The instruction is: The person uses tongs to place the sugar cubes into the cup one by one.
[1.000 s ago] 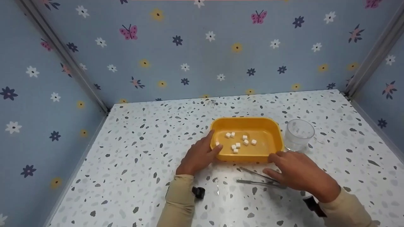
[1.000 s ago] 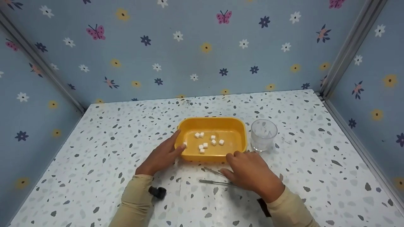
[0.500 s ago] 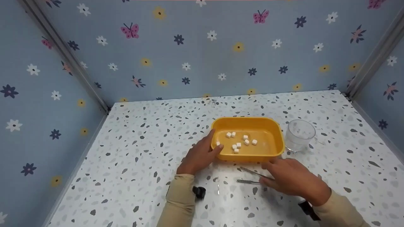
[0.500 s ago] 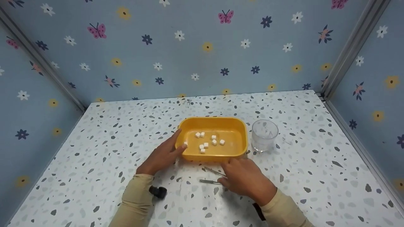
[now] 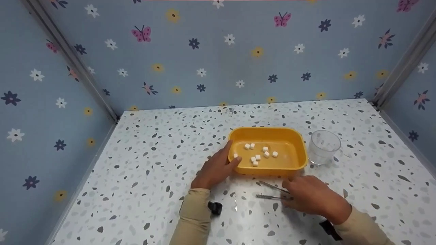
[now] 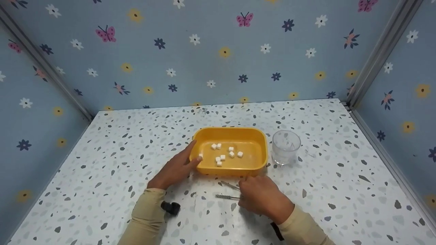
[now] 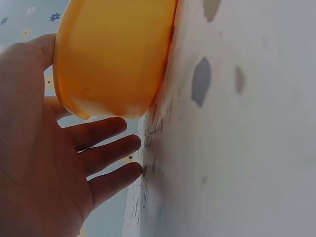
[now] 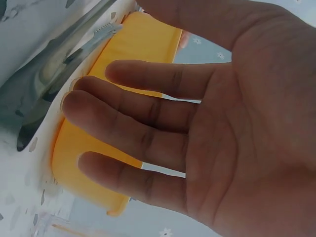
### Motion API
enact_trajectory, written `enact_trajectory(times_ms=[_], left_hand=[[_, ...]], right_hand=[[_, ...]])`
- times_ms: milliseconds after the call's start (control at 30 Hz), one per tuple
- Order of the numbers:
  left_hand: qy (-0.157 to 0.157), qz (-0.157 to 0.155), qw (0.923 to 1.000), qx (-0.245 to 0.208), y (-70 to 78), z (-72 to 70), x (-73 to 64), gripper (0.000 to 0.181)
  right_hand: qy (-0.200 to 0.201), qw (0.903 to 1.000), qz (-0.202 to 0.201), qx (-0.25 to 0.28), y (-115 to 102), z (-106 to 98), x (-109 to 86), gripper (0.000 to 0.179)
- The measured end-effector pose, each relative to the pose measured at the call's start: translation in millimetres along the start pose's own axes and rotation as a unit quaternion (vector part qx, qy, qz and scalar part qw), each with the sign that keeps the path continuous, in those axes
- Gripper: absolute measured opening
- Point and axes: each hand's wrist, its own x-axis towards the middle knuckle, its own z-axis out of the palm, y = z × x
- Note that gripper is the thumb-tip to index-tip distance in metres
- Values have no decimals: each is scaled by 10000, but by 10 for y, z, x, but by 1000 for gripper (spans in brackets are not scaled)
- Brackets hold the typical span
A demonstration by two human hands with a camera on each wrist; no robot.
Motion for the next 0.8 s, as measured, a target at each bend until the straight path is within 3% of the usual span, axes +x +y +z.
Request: enact_trajectory(times_ms=[267, 500, 800], left_hand=[[-21, 65, 9999, -74, -1, 3, 7, 81], [-25, 47, 10000, -58, 9, 1, -6, 79], [-27, 78, 10000, 17, 5, 9, 3, 79]], right_hand=[[-255, 9996, 113, 43, -9, 6, 22, 21], [-249, 9996, 106, 31, -4, 63, 34, 20], [-484, 9977, 466, -82, -32, 143, 101, 21]])
